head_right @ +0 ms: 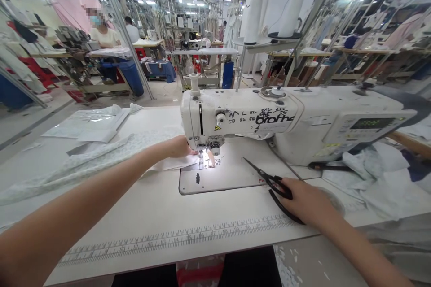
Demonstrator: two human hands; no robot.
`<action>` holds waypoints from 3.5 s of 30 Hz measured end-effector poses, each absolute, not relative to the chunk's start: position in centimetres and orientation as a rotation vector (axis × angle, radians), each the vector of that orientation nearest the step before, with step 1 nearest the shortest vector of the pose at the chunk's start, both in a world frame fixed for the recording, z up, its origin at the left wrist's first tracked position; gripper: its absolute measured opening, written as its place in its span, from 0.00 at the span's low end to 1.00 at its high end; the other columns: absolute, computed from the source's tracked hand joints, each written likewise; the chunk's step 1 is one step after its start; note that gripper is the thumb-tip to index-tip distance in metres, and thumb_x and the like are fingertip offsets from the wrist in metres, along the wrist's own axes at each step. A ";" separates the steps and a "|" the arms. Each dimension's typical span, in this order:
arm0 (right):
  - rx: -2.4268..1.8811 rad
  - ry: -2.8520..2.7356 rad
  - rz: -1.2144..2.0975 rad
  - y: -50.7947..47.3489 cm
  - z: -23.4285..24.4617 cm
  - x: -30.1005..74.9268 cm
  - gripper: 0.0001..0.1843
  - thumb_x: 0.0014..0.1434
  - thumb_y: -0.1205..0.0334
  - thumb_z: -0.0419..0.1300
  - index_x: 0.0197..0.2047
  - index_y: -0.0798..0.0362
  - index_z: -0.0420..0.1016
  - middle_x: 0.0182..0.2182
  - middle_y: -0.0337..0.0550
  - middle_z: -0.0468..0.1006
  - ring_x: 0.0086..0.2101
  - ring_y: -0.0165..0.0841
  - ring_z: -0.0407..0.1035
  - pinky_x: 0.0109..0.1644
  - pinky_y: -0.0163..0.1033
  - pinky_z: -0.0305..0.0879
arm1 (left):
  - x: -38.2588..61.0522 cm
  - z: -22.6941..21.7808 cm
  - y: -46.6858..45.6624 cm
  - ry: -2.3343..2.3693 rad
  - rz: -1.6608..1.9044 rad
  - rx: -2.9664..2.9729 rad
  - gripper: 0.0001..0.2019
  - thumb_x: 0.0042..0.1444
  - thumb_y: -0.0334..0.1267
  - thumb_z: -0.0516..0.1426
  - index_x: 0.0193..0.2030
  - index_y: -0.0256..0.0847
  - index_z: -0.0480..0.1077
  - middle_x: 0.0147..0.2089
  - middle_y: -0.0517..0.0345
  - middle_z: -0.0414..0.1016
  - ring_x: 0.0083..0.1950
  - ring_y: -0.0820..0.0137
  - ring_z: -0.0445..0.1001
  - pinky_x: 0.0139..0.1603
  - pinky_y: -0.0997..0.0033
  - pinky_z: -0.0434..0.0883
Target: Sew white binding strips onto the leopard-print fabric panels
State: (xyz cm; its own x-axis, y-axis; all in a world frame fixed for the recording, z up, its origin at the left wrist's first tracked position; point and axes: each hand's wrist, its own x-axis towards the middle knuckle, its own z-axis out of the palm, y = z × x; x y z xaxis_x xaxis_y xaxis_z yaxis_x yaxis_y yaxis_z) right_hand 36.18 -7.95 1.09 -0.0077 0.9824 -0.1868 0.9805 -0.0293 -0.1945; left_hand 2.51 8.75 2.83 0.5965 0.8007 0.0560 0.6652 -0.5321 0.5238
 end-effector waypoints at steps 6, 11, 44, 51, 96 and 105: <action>-1.845 -2.184 0.636 -12.3 1.9 29.3 0.14 0.51 0.49 0.59 0.33 0.49 0.62 0.34 0.44 0.71 0.34 0.40 0.68 0.33 0.41 0.67 | -0.6 4.7 1.9 1.361 0.364 2.111 0.17 0.54 0.51 0.51 0.30 0.39 0.71 0.25 0.58 0.71 0.24 0.70 0.67 0.24 0.74 0.61; -1.696 -2.203 0.719 -13.5 3.0 24.1 0.19 0.47 0.52 0.63 0.37 0.49 0.60 0.37 0.45 0.70 0.37 0.43 0.67 0.36 0.46 0.69 | -2.4 6.5 -6.5 1.260 0.530 1.527 0.16 0.51 0.52 0.56 0.30 0.39 0.70 0.24 0.61 0.69 0.24 0.74 0.65 0.24 0.76 0.61; -1.644 -2.232 0.503 -17.1 3.9 24.4 0.20 0.48 0.50 0.65 0.34 0.51 0.59 0.36 0.42 0.67 0.36 0.39 0.63 0.35 0.40 0.61 | 0.1 5.2 -12.2 1.132 0.553 1.342 0.08 0.50 0.41 0.58 0.33 0.38 0.68 0.17 0.72 0.56 0.13 0.85 0.45 0.13 0.82 0.48; -1.595 -2.394 0.437 -16.2 4.9 24.5 0.23 0.47 0.44 0.65 0.29 0.51 0.58 0.32 0.40 0.67 0.33 0.36 0.62 0.30 0.37 0.57 | 0.2 4.5 -11.9 1.103 0.520 1.266 0.11 0.47 0.43 0.61 0.30 0.36 0.70 0.21 0.66 0.64 0.16 0.84 0.54 0.16 0.83 0.51; -0.922 -1.401 1.168 -18.4 3.1 19.4 0.03 0.56 0.63 0.58 0.36 0.50 0.69 0.28 0.37 0.69 0.30 0.29 0.64 0.33 0.34 0.61 | 1.8 5.6 -16.3 0.913 0.884 1.993 0.05 0.55 0.31 0.53 0.37 0.41 0.68 0.30 0.58 0.70 0.32 0.72 0.68 0.31 0.73 0.65; -0.653 -1.286 2.032 -17.9 2.2 19.6 0.18 0.38 0.59 0.70 0.27 0.54 0.66 0.22 0.33 0.69 0.24 0.26 0.64 0.27 0.31 0.60 | 3.1 4.8 -21.6 0.714 0.686 0.986 0.10 0.50 0.42 0.59 0.34 0.39 0.66 0.26 0.62 0.64 0.21 0.79 0.60 0.20 0.80 0.58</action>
State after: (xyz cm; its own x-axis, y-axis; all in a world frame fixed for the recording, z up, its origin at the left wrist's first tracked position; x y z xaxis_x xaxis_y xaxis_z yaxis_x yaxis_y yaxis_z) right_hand 19.56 -17.88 2.20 -0.6728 0.7363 -0.0719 -0.2500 -0.3178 -0.9146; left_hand 3.11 -21.64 4.83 0.5845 0.7819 -0.2167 -0.1849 0.3885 0.9027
